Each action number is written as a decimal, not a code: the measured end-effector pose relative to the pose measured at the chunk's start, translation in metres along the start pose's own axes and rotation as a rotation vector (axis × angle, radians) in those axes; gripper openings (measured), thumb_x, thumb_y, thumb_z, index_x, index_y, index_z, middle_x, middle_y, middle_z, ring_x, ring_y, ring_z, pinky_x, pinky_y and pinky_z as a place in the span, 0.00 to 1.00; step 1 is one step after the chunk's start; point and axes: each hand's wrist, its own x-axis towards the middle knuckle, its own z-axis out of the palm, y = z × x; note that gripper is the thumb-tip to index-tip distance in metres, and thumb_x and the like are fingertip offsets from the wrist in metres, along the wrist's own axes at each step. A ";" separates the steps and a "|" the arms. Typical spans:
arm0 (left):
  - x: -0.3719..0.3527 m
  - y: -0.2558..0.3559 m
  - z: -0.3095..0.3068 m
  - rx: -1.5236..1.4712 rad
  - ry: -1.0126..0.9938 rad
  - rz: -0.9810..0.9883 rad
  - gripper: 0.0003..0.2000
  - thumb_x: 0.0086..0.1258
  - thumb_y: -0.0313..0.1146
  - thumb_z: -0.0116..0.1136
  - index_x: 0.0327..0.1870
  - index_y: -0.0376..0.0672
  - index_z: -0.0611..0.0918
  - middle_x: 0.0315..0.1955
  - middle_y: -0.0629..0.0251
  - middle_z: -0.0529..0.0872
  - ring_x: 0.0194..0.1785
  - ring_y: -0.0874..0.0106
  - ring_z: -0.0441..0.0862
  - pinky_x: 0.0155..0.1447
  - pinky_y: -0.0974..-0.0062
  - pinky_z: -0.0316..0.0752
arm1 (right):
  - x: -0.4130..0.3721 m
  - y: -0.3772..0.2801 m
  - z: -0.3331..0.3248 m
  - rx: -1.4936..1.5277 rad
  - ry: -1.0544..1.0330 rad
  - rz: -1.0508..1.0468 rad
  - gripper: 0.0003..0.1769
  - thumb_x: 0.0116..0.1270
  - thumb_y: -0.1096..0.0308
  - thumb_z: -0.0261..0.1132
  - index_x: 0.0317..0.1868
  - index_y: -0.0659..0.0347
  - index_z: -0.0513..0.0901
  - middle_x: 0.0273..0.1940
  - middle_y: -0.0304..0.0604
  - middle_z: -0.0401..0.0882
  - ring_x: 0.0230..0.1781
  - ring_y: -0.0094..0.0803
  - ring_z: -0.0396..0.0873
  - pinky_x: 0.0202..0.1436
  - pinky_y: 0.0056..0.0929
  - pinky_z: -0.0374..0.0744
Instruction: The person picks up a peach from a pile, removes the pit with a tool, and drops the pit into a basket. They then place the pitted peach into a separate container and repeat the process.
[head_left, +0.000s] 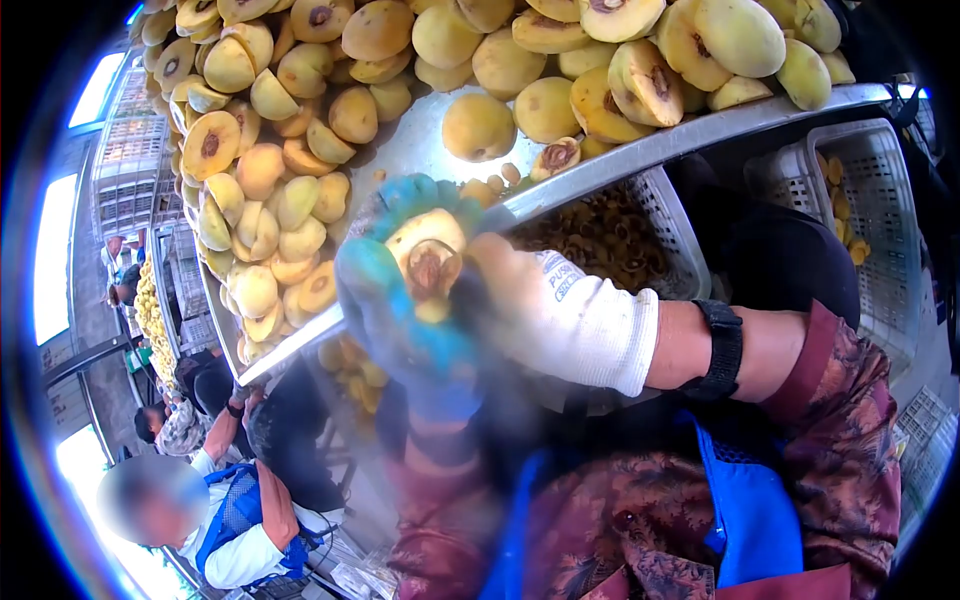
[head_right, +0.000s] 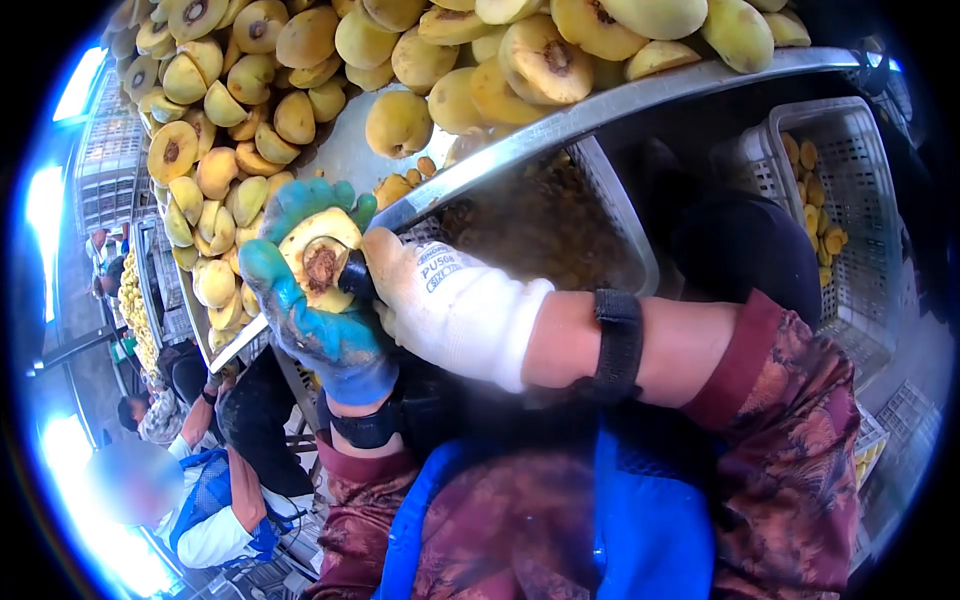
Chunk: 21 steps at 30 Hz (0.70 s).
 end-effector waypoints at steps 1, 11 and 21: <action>0.001 0.001 0.001 0.021 0.006 0.001 0.31 0.78 0.56 0.37 0.61 0.32 0.72 0.52 0.51 0.80 0.57 0.58 0.77 0.62 0.55 0.74 | 0.001 -0.003 -0.001 -0.009 0.018 0.003 0.14 0.61 0.73 0.59 0.45 0.68 0.68 0.28 0.60 0.77 0.32 0.57 0.79 0.35 0.47 0.75; -0.002 0.002 0.002 0.116 0.008 0.004 0.30 0.78 0.55 0.38 0.59 0.32 0.72 0.50 0.52 0.80 0.54 0.60 0.79 0.62 0.56 0.74 | 0.000 -0.009 0.000 0.021 -0.069 0.208 0.19 0.64 0.69 0.63 0.51 0.67 0.69 0.36 0.62 0.81 0.37 0.57 0.82 0.37 0.45 0.80; 0.002 -0.014 -0.011 0.492 -0.069 0.334 0.26 0.78 0.50 0.42 0.56 0.31 0.73 0.50 0.52 0.80 0.52 0.60 0.80 0.58 0.60 0.76 | 0.012 -0.015 -0.006 0.050 -0.134 0.327 0.19 0.61 0.69 0.62 0.49 0.70 0.69 0.33 0.60 0.81 0.37 0.54 0.83 0.39 0.44 0.79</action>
